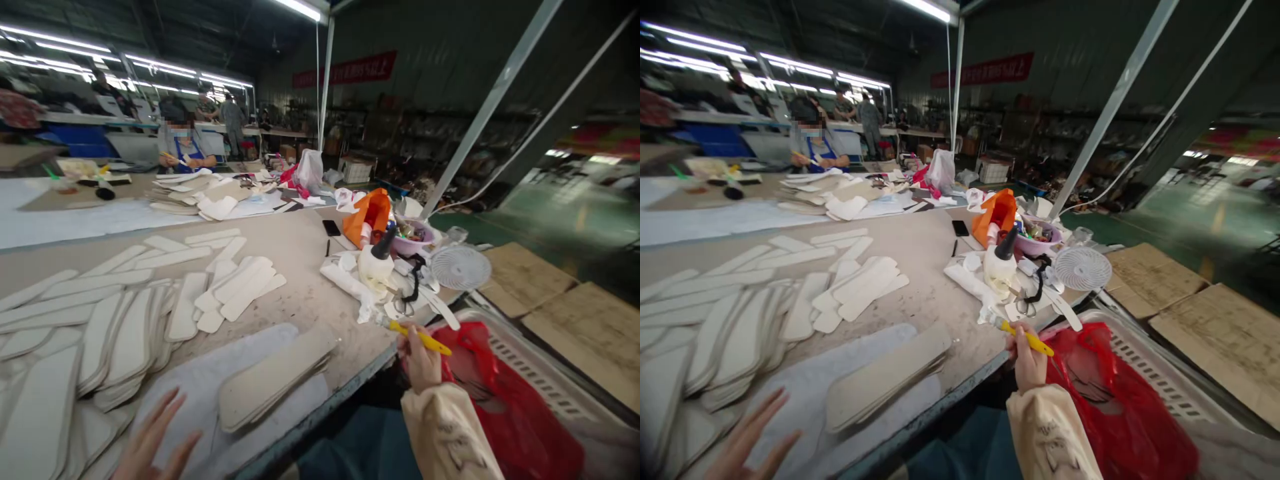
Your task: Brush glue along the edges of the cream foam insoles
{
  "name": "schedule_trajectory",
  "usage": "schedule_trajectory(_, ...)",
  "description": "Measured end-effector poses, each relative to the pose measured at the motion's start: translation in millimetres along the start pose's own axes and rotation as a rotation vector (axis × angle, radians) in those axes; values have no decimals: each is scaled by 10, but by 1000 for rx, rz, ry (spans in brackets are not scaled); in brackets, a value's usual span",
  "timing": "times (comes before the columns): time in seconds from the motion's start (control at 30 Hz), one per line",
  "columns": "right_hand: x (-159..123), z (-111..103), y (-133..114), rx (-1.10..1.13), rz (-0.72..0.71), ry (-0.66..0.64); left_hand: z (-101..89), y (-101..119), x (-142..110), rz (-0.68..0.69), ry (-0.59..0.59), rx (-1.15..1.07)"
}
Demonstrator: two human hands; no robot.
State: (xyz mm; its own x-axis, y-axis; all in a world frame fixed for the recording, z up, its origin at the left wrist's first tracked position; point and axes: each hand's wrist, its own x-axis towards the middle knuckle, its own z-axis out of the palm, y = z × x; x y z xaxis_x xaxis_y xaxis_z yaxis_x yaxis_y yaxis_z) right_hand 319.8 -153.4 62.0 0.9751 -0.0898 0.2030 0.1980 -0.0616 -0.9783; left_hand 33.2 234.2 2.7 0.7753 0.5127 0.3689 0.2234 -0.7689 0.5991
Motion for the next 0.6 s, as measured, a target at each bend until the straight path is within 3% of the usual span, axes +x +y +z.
schedule_trajectory(0.1,382,-61,-31,-52,-55,70,461,261,-58,124,-95,-91)
schedule_trajectory(0.2,786,-54,-46,-141,-72,80,669,372,-17,141,-122,-113)
schedule_trajectory(0.4,1297,13,96,-546,-32,29,724,331,19,154,-114,-98)
schedule_trajectory(0.6,1557,132,350,-649,-22,-63,726,256,-20,144,-111,-41)
